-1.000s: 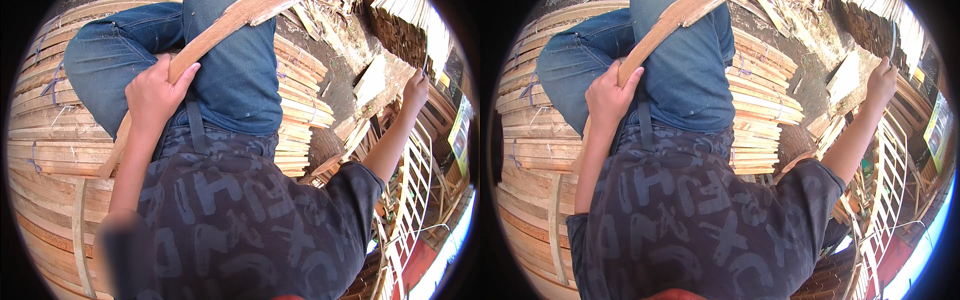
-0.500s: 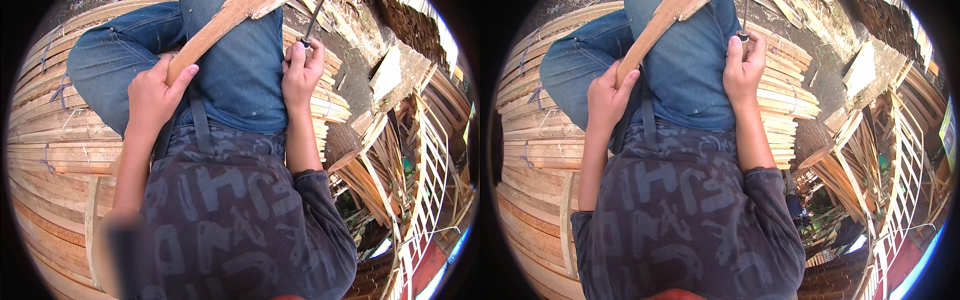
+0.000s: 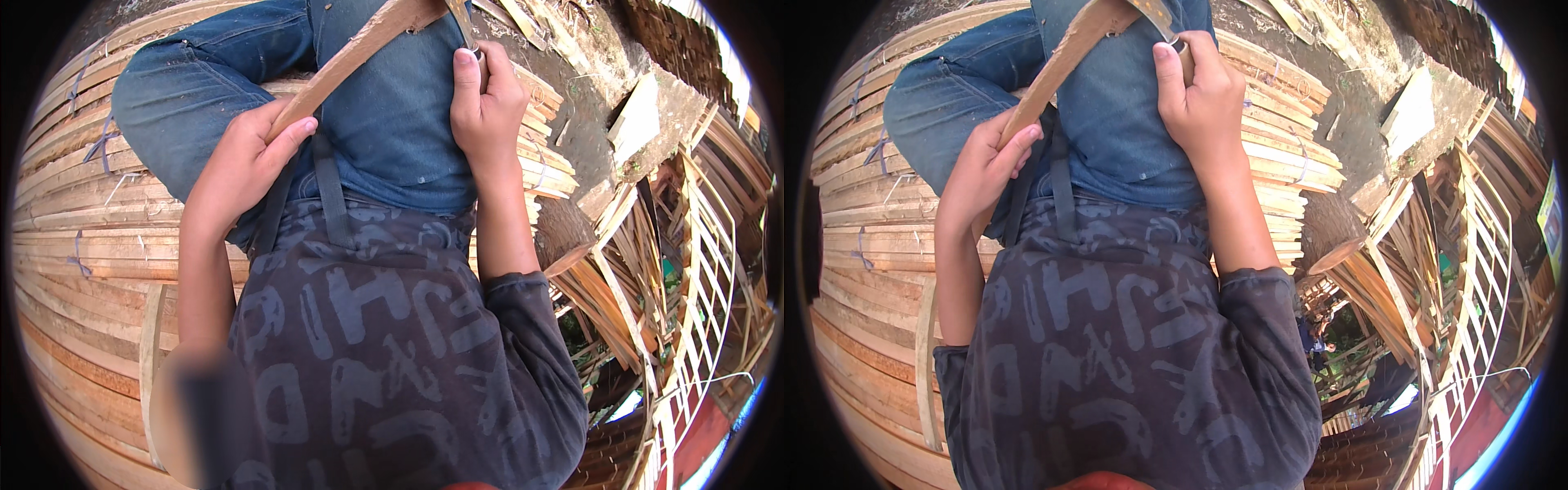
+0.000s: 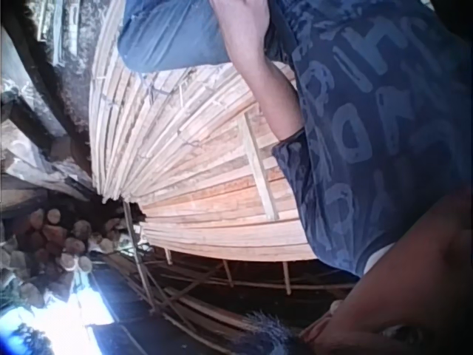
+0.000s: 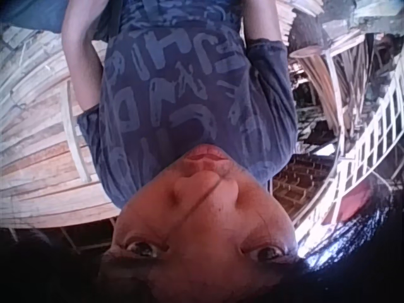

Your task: The person sits on the ground and uses a curved knife to shave a long bamboo strip held against their leg. They repeatedly scrape the surface of the strip to smooth it and remove the outer layer, working along its length.

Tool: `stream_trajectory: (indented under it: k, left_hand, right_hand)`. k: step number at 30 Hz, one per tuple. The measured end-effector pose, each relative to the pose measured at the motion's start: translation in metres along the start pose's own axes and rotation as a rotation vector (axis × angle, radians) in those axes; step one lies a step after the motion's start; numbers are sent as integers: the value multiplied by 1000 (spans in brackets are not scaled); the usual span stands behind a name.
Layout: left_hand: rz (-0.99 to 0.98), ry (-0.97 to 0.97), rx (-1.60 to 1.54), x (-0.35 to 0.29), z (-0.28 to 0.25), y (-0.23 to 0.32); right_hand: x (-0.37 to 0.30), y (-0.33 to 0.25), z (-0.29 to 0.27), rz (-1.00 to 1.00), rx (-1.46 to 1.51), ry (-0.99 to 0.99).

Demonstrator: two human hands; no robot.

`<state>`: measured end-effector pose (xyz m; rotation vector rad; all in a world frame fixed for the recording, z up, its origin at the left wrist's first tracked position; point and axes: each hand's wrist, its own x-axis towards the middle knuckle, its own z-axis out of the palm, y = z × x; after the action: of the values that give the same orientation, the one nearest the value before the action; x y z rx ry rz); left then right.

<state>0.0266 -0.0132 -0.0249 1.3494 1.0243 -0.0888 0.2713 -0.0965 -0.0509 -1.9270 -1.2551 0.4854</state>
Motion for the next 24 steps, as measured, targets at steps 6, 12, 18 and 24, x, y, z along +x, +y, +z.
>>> stream_trajectory:
  k: [6, 12, 18, 24]
  left_hand:
    - [-107, -46, -138, -7, -2, 8]
    - [-172, 0, -112, -18, -1, 26]
    - [-154, 19, 7, -24, -5, 28]
    - [-155, 25, 66, -37, -12, 38]
  right_hand:
    - [2, -1, -5, -80, -141, -75]
    - [1, 1, -1, -89, -258, -67]
    - [-3, -2, 4, -66, -321, -39]
    - [-9, 0, 0, -106, -363, -3]
